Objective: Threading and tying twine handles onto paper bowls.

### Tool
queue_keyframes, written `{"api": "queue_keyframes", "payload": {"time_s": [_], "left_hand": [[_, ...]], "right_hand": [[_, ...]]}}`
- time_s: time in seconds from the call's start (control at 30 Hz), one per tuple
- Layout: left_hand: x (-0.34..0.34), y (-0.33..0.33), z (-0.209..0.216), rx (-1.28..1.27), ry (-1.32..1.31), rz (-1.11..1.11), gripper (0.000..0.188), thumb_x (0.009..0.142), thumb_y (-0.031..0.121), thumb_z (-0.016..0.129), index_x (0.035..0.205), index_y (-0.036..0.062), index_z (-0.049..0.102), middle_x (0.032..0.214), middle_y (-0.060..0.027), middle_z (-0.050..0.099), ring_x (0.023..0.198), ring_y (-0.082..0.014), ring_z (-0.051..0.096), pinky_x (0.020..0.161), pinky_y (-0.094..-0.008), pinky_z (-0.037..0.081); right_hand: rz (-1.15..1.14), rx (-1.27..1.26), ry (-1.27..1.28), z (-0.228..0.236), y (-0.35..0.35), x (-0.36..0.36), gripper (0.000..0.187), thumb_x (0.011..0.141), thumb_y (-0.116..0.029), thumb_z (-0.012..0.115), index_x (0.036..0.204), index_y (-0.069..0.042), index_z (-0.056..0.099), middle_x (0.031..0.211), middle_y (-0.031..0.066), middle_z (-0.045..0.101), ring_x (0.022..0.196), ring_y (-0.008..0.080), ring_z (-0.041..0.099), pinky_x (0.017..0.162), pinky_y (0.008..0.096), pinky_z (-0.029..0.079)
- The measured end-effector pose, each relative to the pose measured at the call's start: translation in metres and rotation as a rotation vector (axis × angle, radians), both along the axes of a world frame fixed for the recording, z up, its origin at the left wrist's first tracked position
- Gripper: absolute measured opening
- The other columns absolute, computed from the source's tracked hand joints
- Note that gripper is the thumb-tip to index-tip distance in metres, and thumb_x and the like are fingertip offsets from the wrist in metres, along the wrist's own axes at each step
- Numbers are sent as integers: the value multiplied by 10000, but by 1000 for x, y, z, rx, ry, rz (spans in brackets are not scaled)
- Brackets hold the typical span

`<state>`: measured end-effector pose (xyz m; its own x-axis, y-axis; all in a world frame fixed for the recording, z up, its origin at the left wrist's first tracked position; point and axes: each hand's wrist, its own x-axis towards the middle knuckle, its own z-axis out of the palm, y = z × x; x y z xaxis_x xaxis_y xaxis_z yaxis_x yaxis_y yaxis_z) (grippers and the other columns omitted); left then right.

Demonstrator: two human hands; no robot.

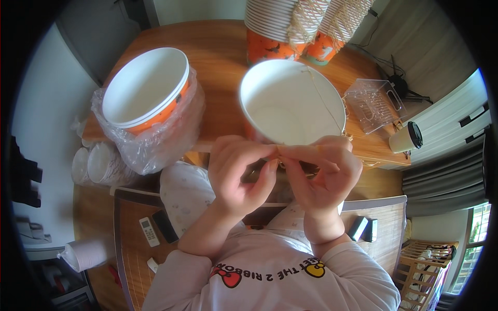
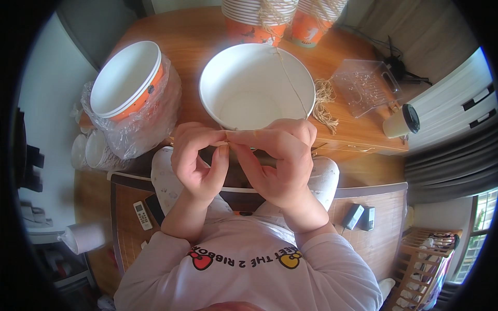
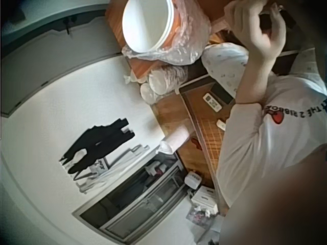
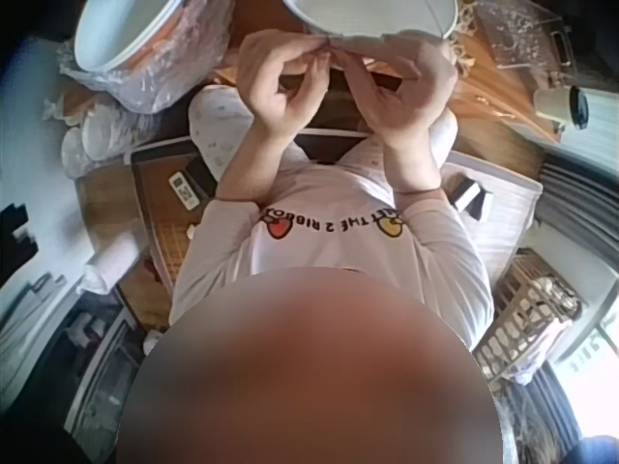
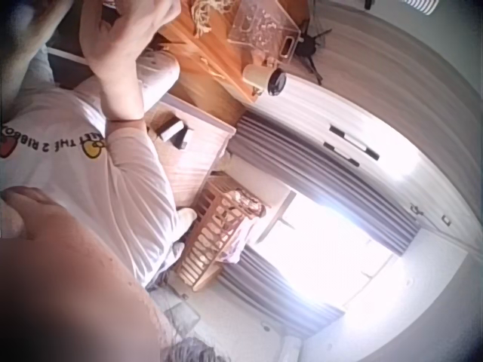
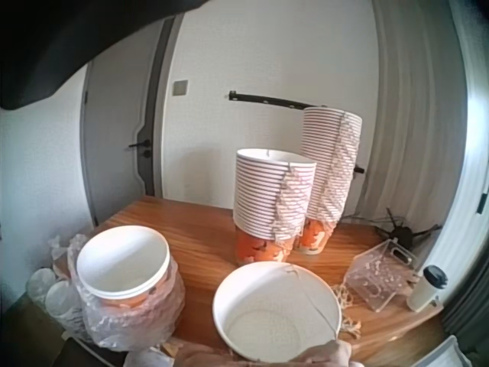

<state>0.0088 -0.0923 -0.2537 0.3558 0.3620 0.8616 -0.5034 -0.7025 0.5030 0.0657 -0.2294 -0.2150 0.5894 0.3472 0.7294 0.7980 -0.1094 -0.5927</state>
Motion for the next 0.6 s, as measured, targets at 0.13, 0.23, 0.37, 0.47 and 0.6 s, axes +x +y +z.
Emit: {"api": "queue_keyframes", "payload": {"time_s": [0.13,0.23,0.37,0.47,0.6], "left_hand": [[0,0,-1,7,16,-15,159,747,26,738,894,63,689,813,-30,697,733,-238,589,713,-338,466],[2,-3,-4,-42,22,-49,146,753,14,733,884,60,685,811,-32,693,731,-232,584,705,-330,463],[1,-9,-4,-239,73,-149,118,773,1,723,864,56,672,813,-36,676,715,-212,569,681,-318,448],[1,-9,-5,-247,86,-169,109,783,-3,717,859,55,665,814,-35,667,710,-200,562,667,-313,439],[4,-9,-6,-237,74,-164,114,782,-4,713,863,60,664,809,-32,666,713,-207,564,664,-319,437]], "right_hand": [[-2,3,-31,0,0,1,297,687,-32,823,949,-162,770,794,-83,656,807,116,525,797,278,348],[-3,3,-34,-3,-1,3,306,681,-34,828,956,-156,774,801,-83,661,809,114,533,805,277,350],[-36,-78,-141,1,-4,5,314,676,-32,830,962,-150,774,818,-79,664,813,115,540,812,275,353],[-42,-79,-221,0,-5,7,324,683,-27,821,981,-144,772,838,-74,659,824,115,547,825,275,349],[-51,-163,-231,7,-8,6,338,676,-37,812,994,-142,770,848,-68,643,837,113,555,838,280,338]]}}
